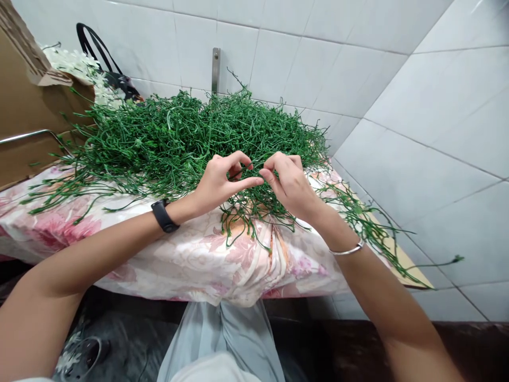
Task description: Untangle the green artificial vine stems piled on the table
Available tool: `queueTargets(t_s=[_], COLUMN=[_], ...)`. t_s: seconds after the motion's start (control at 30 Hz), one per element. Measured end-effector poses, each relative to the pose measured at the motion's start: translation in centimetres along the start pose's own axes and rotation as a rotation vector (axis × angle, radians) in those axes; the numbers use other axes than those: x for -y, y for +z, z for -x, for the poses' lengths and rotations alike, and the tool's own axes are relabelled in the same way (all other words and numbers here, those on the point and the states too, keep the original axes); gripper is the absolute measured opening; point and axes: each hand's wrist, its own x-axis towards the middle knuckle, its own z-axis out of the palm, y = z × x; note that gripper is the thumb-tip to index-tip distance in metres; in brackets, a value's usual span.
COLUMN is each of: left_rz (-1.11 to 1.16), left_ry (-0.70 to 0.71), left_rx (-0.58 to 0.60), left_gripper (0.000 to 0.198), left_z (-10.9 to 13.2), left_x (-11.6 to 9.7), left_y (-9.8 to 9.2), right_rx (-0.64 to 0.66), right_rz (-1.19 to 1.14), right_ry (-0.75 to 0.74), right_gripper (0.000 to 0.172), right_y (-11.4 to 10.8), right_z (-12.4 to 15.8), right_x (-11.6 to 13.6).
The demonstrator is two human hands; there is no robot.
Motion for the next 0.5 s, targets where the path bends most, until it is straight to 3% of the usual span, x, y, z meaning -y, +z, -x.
queueTargets(t_s=[0.13,0.23,0.5], left_rz=[0.125,0.190,-0.110], left_ry=[-0.055,-0.079,0.060], left_rx=[0.091,0.090,0.087], left_gripper=[0.025,0.021,0.012], left_z=[-0.14,-0.23,-0.18], left_x=[0.48,0.63,0.03], left_y=[0.07,0.00,0.18], right_rx=[-0.002,-0.017,-0.100], right_rz=[-0.081,-0.095,-0.043], right_ry=[-0.005,-0.046,-0.117], right_gripper=[0.014,0.007,0.007], right_y=[-0.06,-0.23,-0.40], right_z=[0.09,0.11,0.05], right_x=[0.14,0.06,-0.68])
